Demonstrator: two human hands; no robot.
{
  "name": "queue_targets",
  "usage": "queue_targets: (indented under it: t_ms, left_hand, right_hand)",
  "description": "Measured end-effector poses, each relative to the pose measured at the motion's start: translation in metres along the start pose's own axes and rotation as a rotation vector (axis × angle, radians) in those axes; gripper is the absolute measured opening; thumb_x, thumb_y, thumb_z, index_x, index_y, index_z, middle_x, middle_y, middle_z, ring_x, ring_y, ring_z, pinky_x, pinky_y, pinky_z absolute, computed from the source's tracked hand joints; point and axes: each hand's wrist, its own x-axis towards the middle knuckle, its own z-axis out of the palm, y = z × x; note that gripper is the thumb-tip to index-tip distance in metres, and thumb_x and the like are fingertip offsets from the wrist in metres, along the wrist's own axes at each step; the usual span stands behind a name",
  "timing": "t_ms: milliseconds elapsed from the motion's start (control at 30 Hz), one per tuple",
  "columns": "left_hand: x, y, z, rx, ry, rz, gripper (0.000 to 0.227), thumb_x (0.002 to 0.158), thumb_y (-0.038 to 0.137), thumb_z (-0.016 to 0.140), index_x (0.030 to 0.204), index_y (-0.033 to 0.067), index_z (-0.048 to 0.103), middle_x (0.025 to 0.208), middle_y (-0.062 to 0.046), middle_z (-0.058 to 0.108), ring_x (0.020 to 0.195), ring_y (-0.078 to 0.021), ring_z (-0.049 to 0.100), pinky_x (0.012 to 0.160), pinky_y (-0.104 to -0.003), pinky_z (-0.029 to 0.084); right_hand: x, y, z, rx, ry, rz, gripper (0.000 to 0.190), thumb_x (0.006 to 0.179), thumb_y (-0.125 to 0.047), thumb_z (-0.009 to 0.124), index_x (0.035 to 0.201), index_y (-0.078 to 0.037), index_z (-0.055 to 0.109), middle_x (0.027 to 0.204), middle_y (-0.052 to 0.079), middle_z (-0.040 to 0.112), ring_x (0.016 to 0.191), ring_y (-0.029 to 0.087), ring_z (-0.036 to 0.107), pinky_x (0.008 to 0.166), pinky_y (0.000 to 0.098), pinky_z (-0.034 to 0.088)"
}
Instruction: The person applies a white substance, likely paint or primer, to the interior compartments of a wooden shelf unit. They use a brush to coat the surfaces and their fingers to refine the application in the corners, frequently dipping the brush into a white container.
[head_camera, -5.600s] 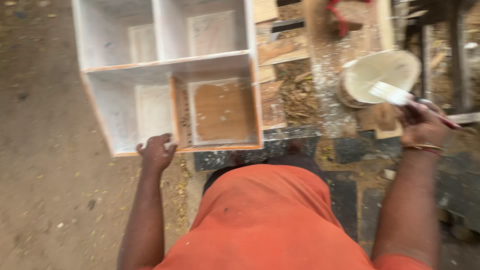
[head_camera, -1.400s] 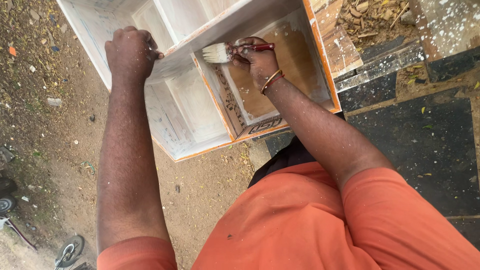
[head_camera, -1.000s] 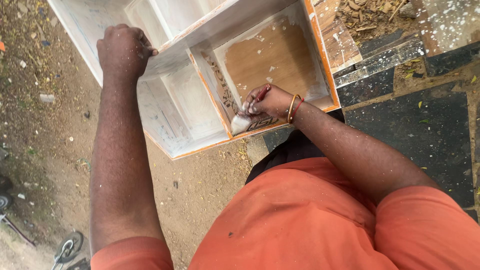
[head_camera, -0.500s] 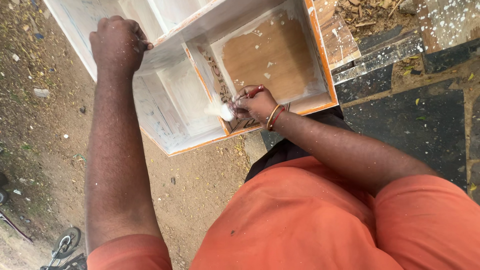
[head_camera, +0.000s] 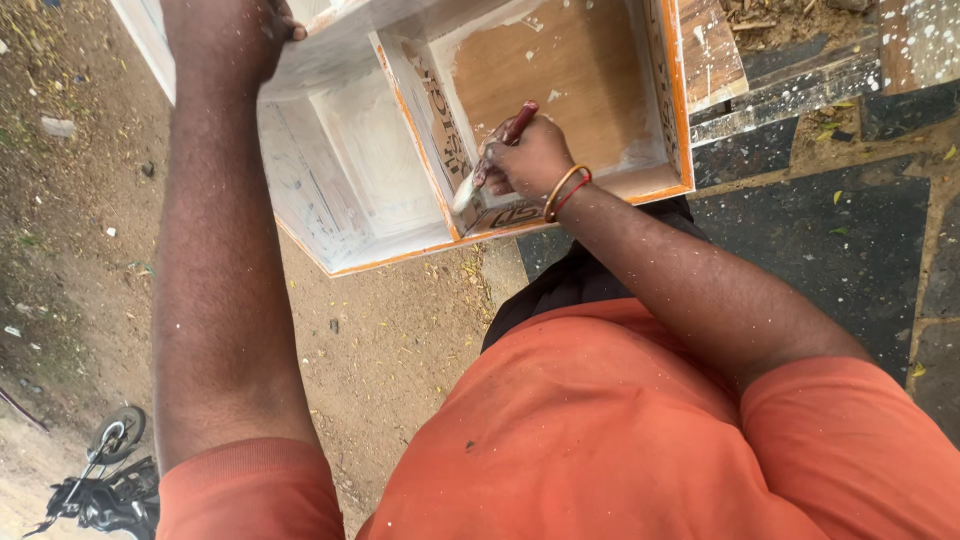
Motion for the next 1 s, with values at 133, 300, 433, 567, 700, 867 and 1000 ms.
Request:
queue_targets:
  t_ms: [133, 300, 433, 567, 700, 867, 1000]
  left_hand:
    - [0.007, 0.000, 0.005, 0.169, 0.188, 0.179, 0.022, 0.087, 0.036, 0.086, 0.085, 0.0148, 0.078, 0.072, 0.000, 0.072, 0.056, -0.0125, 0.064, 0.047, -0.030, 0.050]
    - [-0.003, -0.009, 0.011, 0.159, 0.112, 0.102, 0.029, 0.085, 0.042, 0.087, 0.088, 0.0146, 0.079, 0.066, -0.001, 0.071, 0.049, -0.0151, 0.064, 0.048, -0.037, 0.051]
    - [0.003, -0.005, 0.015, 0.085, 0.176, 0.178, 0.020, 0.087, 0.035, 0.085, 0.089, 0.0157, 0.080, 0.078, 0.003, 0.075, 0.062, -0.0134, 0.067, 0.054, -0.034, 0.054]
    - [-0.004, -0.015, 0.015, 0.099, 0.056, 0.051, 0.029, 0.090, 0.039, 0.087, 0.090, 0.0119, 0.080, 0.068, -0.005, 0.072, 0.052, -0.0197, 0.064, 0.047, -0.038, 0.052]
    - [0.009, -0.010, 0.018, 0.122, 0.118, 0.147, 0.025, 0.087, 0.038, 0.087, 0.087, 0.0143, 0.080, 0.071, 0.000, 0.073, 0.054, -0.0155, 0.065, 0.049, -0.035, 0.052]
    - [-0.005, -0.016, 0.018, 0.097, 0.133, 0.099, 0.026, 0.085, 0.038, 0.089, 0.090, 0.0135, 0.081, 0.071, -0.003, 0.073, 0.054, -0.0173, 0.066, 0.051, -0.037, 0.053]
    - [0.001, -0.011, 0.018, 0.158, 0.194, 0.185, 0.027, 0.084, 0.041, 0.088, 0.087, 0.0152, 0.080, 0.073, 0.001, 0.074, 0.056, -0.0139, 0.066, 0.053, -0.034, 0.053]
  right_hand:
    - [-0.004, -0.009, -0.005, -0.008, -0.069, 0.001, 0.008, 0.094, -0.001, 0.069, 0.097, 0.005, 0.065, 0.083, 0.016, 0.072, 0.063, 0.019, 0.075, 0.056, 0.0316, 0.066]
    - [-0.013, 0.006, 0.003, 0.054, -0.055, -0.047, 0.003, 0.093, 0.001, 0.065, 0.094, 0.000, 0.063, 0.082, 0.012, 0.073, 0.068, 0.017, 0.075, 0.059, 0.0294, 0.066]
    - [-0.013, 0.018, -0.012, 0.328, -0.139, -0.072, 0.004, 0.093, 0.003, 0.065, 0.094, -0.001, 0.066, 0.088, 0.014, 0.076, 0.074, 0.019, 0.075, 0.062, 0.0303, 0.064]
    - [-0.017, 0.034, -0.010, 0.250, -0.075, -0.318, 0.011, 0.089, 0.010, 0.063, 0.093, 0.001, 0.065, 0.100, 0.012, 0.073, 0.093, 0.018, 0.075, 0.079, 0.0319, 0.066]
    - [-0.027, 0.033, -0.019, 0.193, -0.140, -0.201, 0.013, 0.088, 0.014, 0.065, 0.091, 0.001, 0.066, 0.099, 0.014, 0.073, 0.092, 0.020, 0.073, 0.080, 0.0322, 0.067]
    - [-0.031, 0.023, -0.018, 0.209, -0.142, -0.118, 0.011, 0.087, 0.013, 0.062, 0.088, 0.003, 0.064, 0.096, 0.014, 0.074, 0.095, 0.020, 0.079, 0.080, 0.0319, 0.069]
    - [-0.032, 0.022, -0.018, 0.336, -0.161, -0.075, 0.010, 0.089, 0.011, 0.064, 0.092, 0.002, 0.064, 0.095, 0.013, 0.071, 0.092, 0.022, 0.076, 0.078, 0.0342, 0.069]
